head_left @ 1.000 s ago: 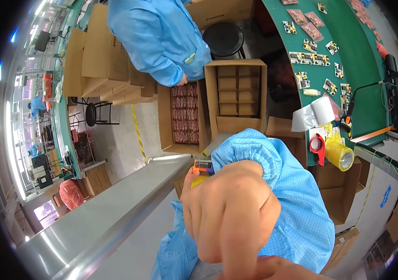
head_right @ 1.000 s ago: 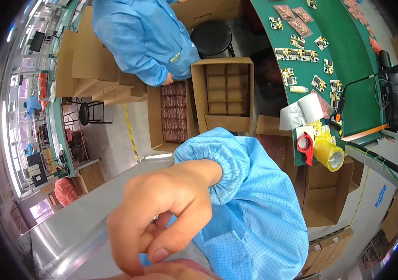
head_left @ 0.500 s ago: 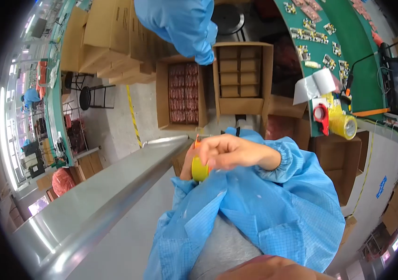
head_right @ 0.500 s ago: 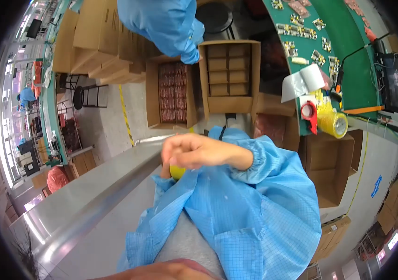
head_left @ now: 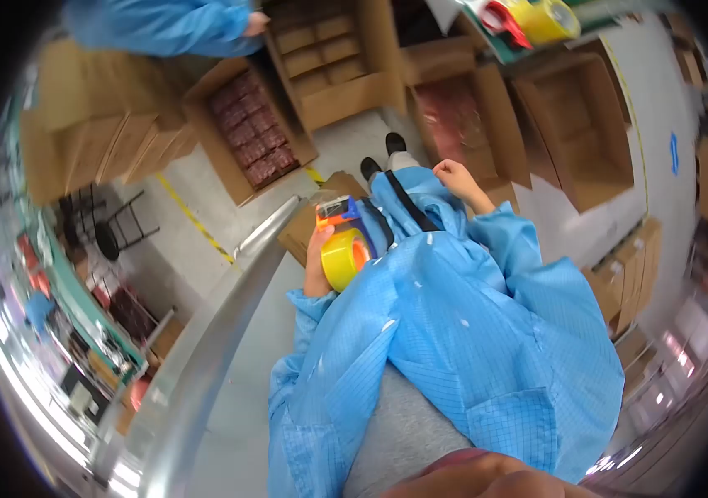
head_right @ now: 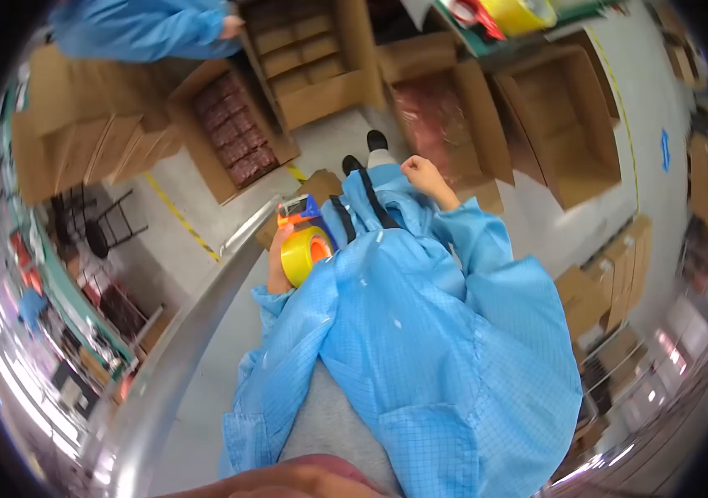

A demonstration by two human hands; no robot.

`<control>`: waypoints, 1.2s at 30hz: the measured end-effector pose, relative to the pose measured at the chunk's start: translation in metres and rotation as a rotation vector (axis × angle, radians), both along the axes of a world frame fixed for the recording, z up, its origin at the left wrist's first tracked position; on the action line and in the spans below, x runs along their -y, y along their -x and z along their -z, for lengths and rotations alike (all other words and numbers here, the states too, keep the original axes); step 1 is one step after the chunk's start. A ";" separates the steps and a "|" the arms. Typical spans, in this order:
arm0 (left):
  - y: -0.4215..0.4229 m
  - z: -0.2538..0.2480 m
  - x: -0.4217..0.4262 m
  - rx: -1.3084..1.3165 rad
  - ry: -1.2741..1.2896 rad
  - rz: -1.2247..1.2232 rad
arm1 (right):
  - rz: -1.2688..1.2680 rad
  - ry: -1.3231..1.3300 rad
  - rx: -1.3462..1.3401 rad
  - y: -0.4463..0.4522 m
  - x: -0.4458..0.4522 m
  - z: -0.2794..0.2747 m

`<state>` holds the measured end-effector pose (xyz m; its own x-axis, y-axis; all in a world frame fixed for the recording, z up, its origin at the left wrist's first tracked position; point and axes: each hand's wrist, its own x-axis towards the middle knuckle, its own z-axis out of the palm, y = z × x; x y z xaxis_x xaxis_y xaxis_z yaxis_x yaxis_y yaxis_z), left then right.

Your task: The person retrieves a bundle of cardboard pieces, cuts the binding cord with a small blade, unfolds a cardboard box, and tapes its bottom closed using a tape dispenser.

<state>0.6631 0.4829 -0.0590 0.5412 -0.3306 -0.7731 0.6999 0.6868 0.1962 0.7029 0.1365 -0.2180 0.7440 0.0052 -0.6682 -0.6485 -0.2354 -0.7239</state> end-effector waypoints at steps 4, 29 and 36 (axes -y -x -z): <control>0.012 0.005 0.012 0.025 -0.038 0.067 | 0.151 0.388 -0.221 0.062 0.065 0.035; 0.338 0.021 0.465 0.000 0.195 1.278 | 1.491 -0.557 0.165 0.640 0.254 -0.127; 0.453 0.006 0.640 0.085 0.234 1.738 | 1.767 -0.705 0.753 0.737 0.343 -0.172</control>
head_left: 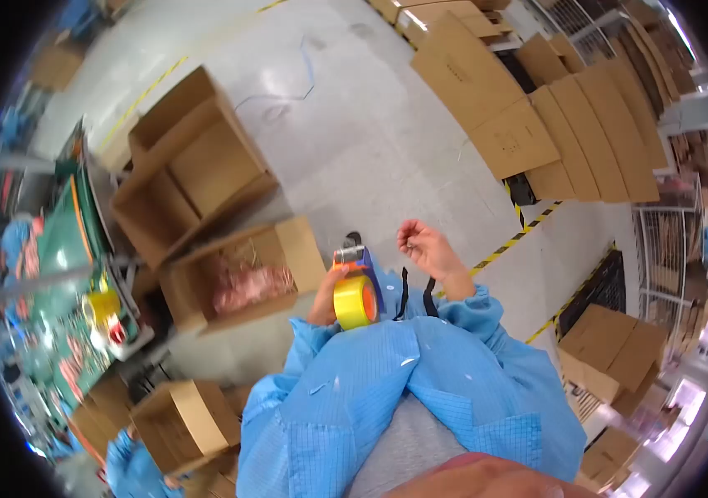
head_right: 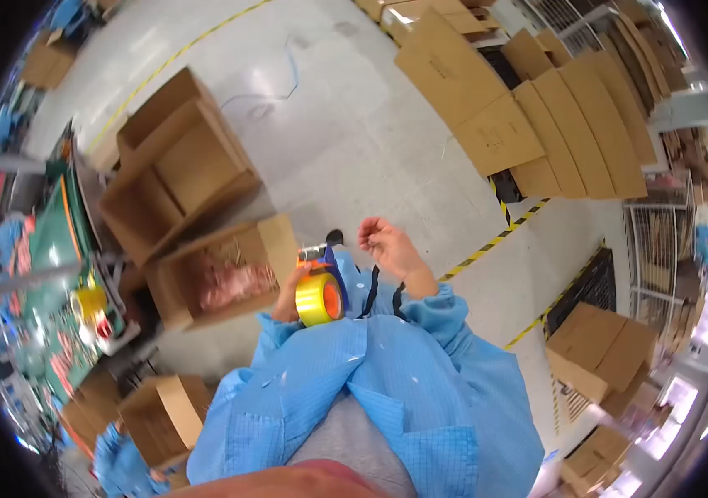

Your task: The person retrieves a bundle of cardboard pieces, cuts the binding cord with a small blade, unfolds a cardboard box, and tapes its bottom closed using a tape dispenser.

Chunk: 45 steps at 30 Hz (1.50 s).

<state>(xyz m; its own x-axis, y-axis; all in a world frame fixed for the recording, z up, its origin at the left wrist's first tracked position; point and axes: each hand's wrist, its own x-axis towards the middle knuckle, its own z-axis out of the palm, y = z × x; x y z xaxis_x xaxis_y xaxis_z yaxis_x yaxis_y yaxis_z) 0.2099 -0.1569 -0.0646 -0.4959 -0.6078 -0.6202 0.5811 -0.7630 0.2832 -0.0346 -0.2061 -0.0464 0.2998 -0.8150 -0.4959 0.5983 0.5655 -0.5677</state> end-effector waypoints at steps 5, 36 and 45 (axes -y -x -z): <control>0.047 -0.007 0.121 0.024 -0.051 -0.026 | -0.116 -0.025 0.040 0.020 0.121 0.008; 0.106 -0.064 1.302 0.140 0.156 0.105 | -0.645 0.443 -0.815 0.050 1.219 -0.034; 0.023 -0.082 1.654 0.241 0.042 0.035 | -0.634 0.609 -0.777 -0.037 1.571 -0.006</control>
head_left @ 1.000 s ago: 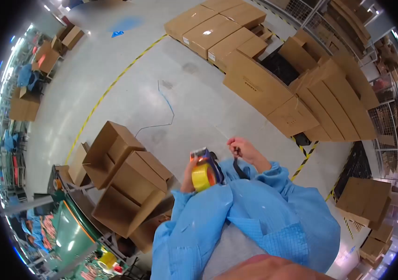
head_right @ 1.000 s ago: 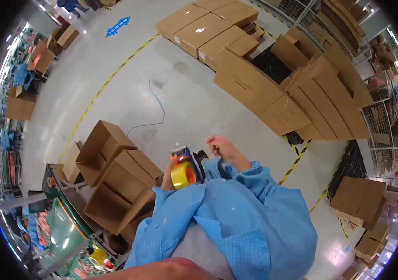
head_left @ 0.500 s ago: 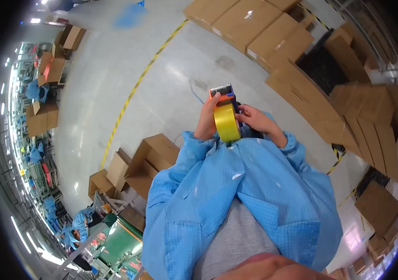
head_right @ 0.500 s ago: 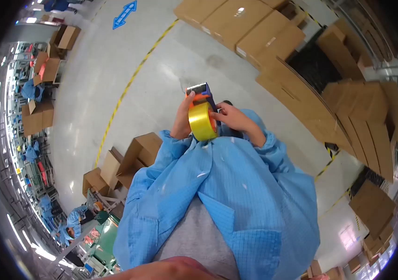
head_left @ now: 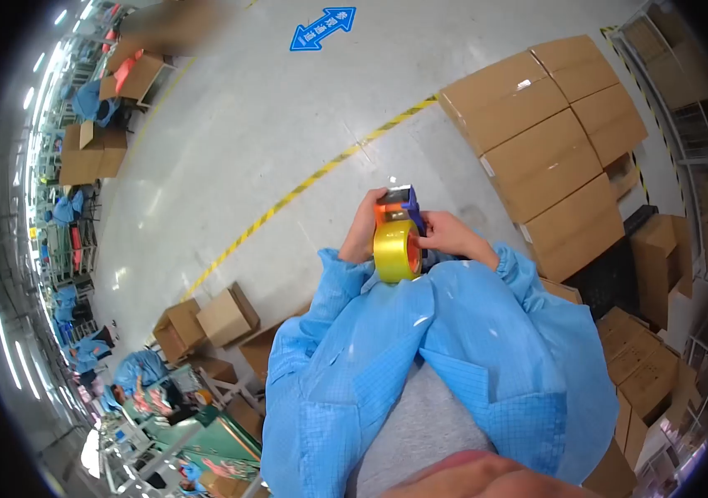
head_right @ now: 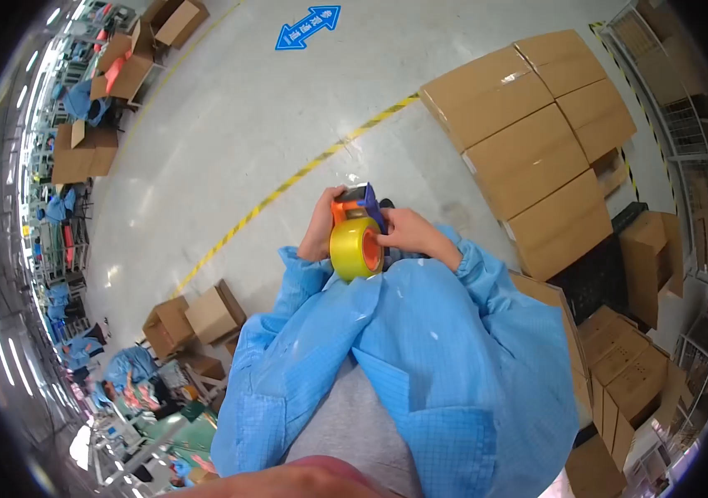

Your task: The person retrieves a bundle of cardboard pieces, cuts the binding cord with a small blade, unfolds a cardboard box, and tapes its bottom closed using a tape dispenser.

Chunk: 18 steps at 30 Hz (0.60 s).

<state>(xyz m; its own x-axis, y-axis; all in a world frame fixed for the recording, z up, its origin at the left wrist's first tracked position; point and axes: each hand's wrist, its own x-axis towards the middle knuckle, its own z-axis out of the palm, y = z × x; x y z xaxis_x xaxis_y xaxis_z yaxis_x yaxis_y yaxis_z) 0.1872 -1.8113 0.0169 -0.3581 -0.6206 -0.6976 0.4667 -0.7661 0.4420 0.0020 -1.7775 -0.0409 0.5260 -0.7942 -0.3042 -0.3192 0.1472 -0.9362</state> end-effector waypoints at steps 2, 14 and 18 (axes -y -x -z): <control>-0.005 -0.001 0.077 0.014 -0.059 0.158 | 0.040 0.030 -0.049 -0.006 0.059 -0.005; 0.107 0.003 0.557 -0.067 -0.094 0.348 | 0.231 0.148 -0.228 0.087 0.496 -0.021; 0.157 0.010 0.693 0.009 -0.102 0.379 | 0.364 -0.057 -0.016 0.153 0.620 0.004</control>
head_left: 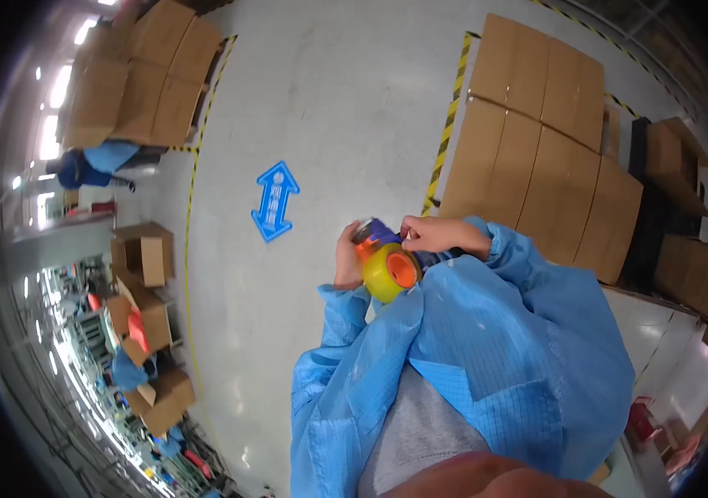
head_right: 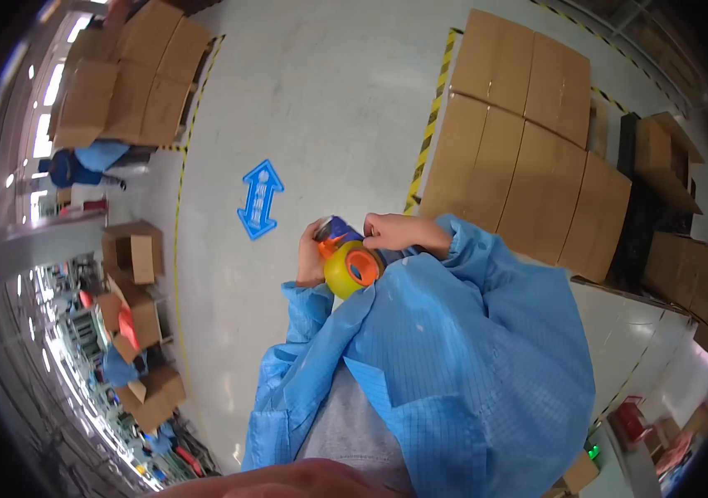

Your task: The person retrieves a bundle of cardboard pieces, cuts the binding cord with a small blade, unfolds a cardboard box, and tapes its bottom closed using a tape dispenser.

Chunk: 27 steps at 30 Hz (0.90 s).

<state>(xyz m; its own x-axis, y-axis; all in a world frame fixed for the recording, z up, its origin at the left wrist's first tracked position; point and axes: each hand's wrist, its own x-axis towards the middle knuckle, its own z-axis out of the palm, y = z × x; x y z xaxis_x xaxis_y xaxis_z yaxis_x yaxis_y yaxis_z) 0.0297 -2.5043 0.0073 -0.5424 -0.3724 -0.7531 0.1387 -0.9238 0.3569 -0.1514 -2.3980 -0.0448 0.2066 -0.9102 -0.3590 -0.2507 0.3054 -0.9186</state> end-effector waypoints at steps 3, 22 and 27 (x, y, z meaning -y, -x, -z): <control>0.043 0.027 0.098 -0.030 -0.064 -0.038 | 0.191 0.084 0.377 0.063 0.097 -0.001; 0.714 0.049 0.526 -0.265 0.165 0.834 | 0.251 1.160 0.280 0.607 0.403 -0.346; 0.915 0.025 0.576 -0.235 0.176 0.925 | 0.228 1.102 0.095 0.770 0.422 -0.377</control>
